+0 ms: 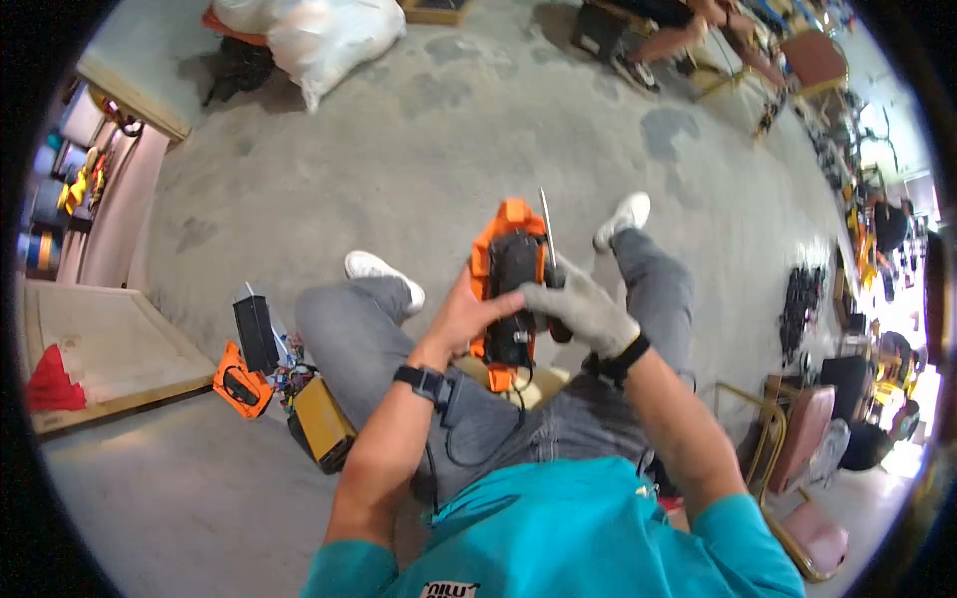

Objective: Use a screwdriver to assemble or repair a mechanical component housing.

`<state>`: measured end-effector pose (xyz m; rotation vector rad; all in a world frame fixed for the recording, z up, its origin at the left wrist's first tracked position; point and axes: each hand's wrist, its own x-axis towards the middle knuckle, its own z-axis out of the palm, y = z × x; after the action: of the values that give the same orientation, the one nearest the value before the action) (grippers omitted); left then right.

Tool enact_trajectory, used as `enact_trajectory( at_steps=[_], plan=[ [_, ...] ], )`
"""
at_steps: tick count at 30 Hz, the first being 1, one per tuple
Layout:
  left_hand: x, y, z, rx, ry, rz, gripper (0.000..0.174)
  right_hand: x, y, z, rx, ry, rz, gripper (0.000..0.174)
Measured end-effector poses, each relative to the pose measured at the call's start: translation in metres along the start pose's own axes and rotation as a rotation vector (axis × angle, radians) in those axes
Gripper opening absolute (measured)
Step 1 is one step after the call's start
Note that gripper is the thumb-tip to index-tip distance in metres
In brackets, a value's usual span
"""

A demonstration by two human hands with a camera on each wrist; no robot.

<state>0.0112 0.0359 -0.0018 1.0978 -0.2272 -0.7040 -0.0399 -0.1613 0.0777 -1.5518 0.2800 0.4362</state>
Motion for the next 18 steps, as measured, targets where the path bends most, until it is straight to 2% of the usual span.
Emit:
enact_trajectory(
  at_steps=[2, 4, 6, 9, 10, 12, 13, 16, 17, 18],
  plan=[
    [-0.007, 0.011, 0.006, -0.123, 0.060, -0.088, 0.075, -0.008, -0.020, -0.003, -0.091, -0.042, 0.093, 0.058],
    [-0.009, 0.011, 0.001, -0.127, 0.095, -0.060, 0.067, -0.012, -0.032, -0.006, -0.134, -0.027, 0.100, 0.058],
    [-0.015, 0.027, -0.004, -0.155, 0.197, -0.066, 0.060, -0.011, -0.045, -0.013, -0.213, 0.079, 0.143, 0.061],
    [-0.015, 0.050, -0.029, -0.111, 0.318, 0.042, 0.051, 0.006, -0.047, -0.038, -0.145, 0.254, 0.115, 0.060],
    [-0.015, 0.057, -0.038, -0.111, 0.346, 0.056, 0.050, 0.015, -0.040, -0.049, -0.033, 0.275, 0.093, 0.057],
    [-0.011, 0.067, -0.056, -0.164, 0.300, 0.059, 0.046, 0.038, -0.030, -0.071, -0.015, 0.336, 0.099, 0.055],
    [-0.007, 0.070, -0.062, -0.137, 0.316, 0.074, 0.044, 0.051, -0.022, -0.077, 0.131, 0.349, 0.096, 0.044],
    [0.005, 0.086, -0.073, -0.049, 0.341, -0.010, 0.044, 0.096, 0.015, -0.086, 0.279, 0.352, 0.160, 0.034],
    [0.013, 0.089, -0.073, -0.007, 0.370, 0.003, 0.044, 0.109, 0.030, -0.085, 0.294, 0.337, 0.187, 0.026],
    [0.021, 0.091, -0.074, -0.006, 0.387, -0.022, 0.044, 0.126, 0.057, -0.086, 0.228, 0.322, 0.235, 0.029]
  ],
)
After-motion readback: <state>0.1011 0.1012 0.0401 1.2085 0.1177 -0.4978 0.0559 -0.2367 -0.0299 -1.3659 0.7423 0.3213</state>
